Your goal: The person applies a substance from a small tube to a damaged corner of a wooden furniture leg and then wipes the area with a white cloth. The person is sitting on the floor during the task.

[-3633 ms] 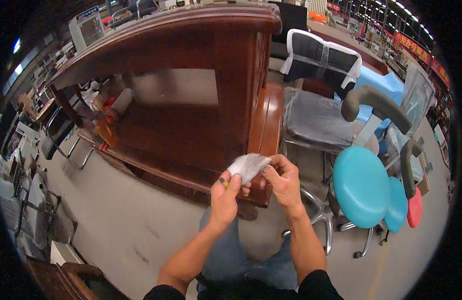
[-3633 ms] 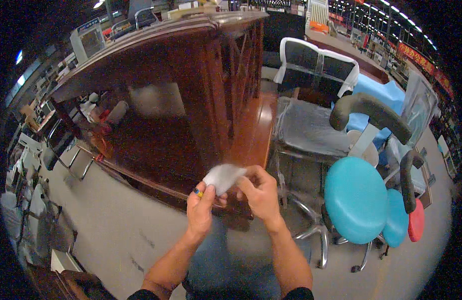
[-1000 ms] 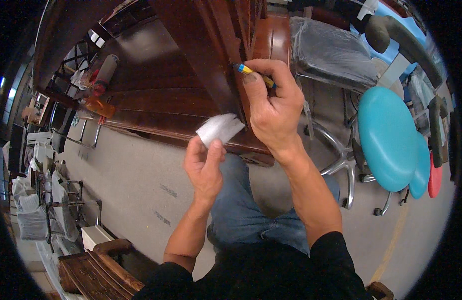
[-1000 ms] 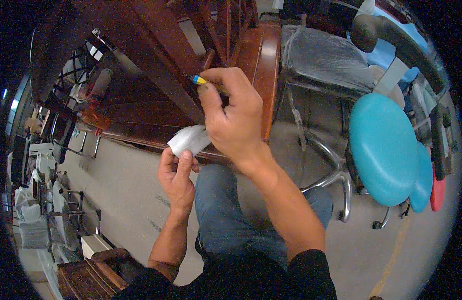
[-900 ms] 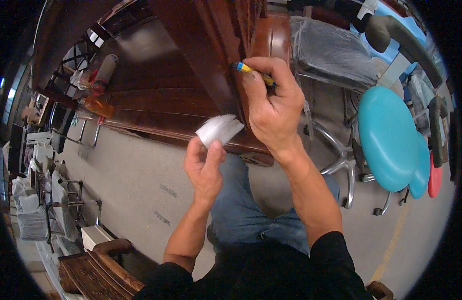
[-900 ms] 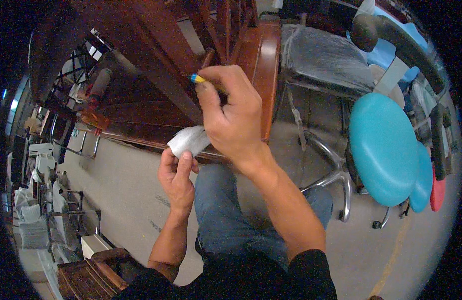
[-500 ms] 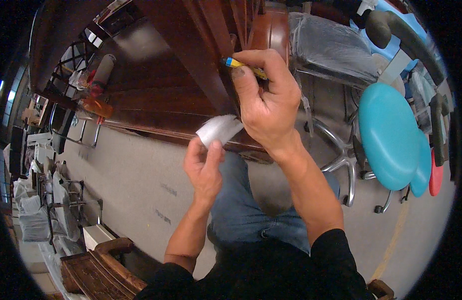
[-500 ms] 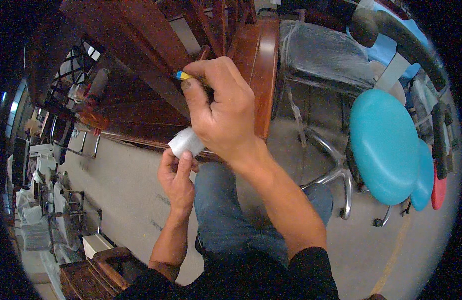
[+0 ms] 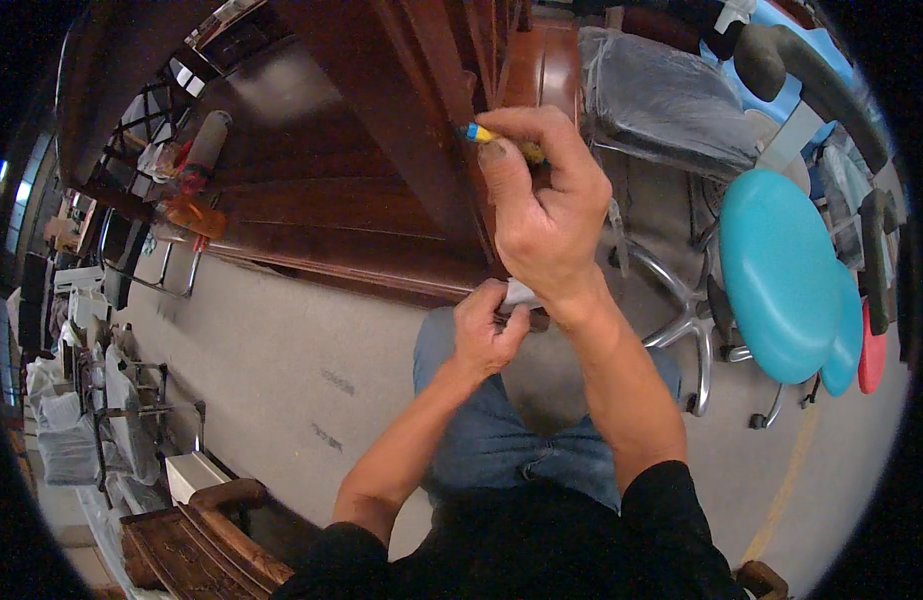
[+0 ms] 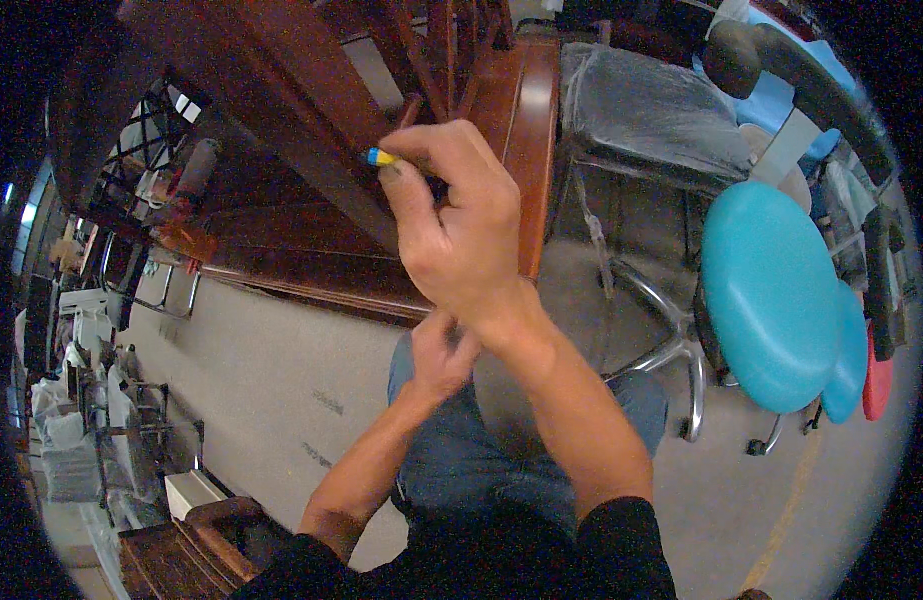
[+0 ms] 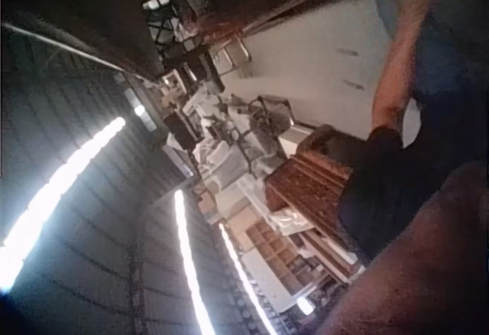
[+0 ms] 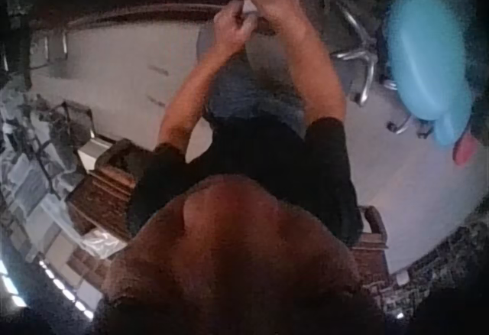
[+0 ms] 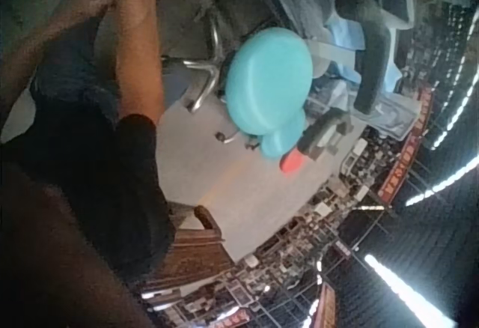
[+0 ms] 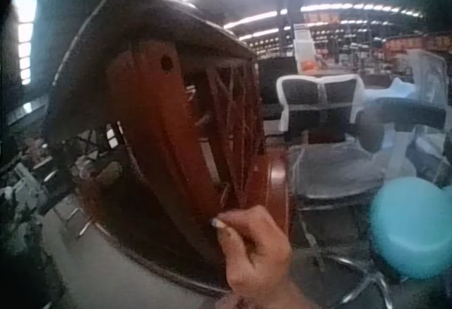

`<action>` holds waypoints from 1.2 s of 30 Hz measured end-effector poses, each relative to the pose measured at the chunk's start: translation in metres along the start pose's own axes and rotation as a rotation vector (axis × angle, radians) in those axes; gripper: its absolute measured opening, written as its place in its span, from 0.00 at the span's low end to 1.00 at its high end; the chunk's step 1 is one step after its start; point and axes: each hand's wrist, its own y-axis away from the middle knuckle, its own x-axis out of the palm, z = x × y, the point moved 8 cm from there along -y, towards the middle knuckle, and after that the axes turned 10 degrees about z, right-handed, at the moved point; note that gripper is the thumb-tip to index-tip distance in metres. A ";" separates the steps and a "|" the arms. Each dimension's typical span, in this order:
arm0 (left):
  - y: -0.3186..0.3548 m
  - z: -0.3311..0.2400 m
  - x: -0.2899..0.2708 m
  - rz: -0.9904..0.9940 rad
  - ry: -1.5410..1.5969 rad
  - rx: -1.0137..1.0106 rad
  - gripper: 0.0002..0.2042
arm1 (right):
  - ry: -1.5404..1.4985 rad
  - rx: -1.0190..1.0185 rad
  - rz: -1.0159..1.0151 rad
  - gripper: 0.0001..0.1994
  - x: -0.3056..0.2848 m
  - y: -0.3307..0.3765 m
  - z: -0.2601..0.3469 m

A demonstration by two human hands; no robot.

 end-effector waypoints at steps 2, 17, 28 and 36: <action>-0.001 0.004 0.003 -0.018 -0.025 0.022 0.08 | 0.003 -0.028 0.007 0.06 0.000 -0.006 0.002; -0.006 0.024 -0.001 -0.072 -0.026 0.011 0.09 | 0.009 -0.062 0.039 0.06 0.000 -0.006 -0.001; -0.009 0.023 -0.002 -0.062 0.032 -0.006 0.09 | -0.078 0.038 -0.010 0.06 0.003 -0.002 -0.002; -0.008 0.023 -0.001 -0.043 0.025 -0.058 0.09 | -0.070 0.076 0.007 0.06 0.002 0.003 -0.010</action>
